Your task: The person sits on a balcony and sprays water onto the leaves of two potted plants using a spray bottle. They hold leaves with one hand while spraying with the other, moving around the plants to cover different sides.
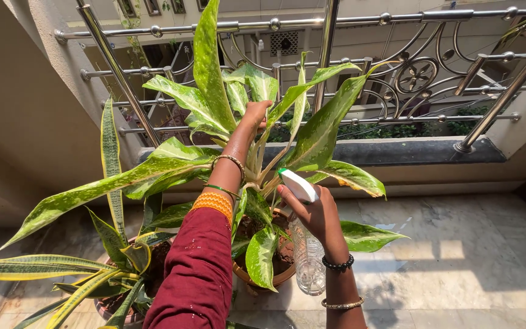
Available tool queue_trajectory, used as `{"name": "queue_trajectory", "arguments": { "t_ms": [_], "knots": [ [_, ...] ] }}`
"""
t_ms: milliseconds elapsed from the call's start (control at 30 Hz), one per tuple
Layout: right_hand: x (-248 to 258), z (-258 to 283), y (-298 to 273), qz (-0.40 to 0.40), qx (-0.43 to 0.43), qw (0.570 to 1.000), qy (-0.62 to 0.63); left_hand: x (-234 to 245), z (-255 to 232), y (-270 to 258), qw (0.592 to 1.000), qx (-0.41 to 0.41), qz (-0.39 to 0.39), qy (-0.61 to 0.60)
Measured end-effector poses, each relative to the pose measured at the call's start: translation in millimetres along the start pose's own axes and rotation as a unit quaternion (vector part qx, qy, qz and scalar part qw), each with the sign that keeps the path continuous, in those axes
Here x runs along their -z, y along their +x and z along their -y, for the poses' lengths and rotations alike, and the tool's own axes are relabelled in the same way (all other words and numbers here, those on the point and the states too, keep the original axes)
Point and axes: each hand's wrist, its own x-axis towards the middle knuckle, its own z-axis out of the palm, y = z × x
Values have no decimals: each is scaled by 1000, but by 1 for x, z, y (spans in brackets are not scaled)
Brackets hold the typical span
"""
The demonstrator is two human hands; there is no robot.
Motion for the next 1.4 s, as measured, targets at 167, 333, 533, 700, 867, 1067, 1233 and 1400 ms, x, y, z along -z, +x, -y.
{"name": "queue_trajectory", "arguments": {
  "t_ms": [167, 333, 533, 700, 867, 1067, 1233, 1400],
  "knots": [
    [1, 6, -2, 0, -7, 1000, -1, 3, 0, -12, 999, -31, -5, 5],
    [-3, 10, -5, -19, 78, 996, -44, 1, -7, -41, 998, -34, -30, -39],
    [-5, 26, -12, 25, 23, 999, 6, -2, -4, -50, 992, -51, -71, -95],
    [-5, 42, -18, 42, -10, 997, 62, -8, 11, -49, 984, -89, -66, -139],
    [-3, 51, -20, 47, 25, 996, 67, -9, 1, -76, 968, -31, -52, -242],
    [-10, 56, -22, -2, 30, 995, 95, -6, -10, -114, 948, -22, -36, -315],
    [-16, 58, -22, -40, 18, 992, 119, -13, -8, -124, 933, -25, -59, -354],
    [-21, 65, -22, -45, 9, 998, 32, -20, 0, -127, 911, -41, -62, -405]
  ]
}}
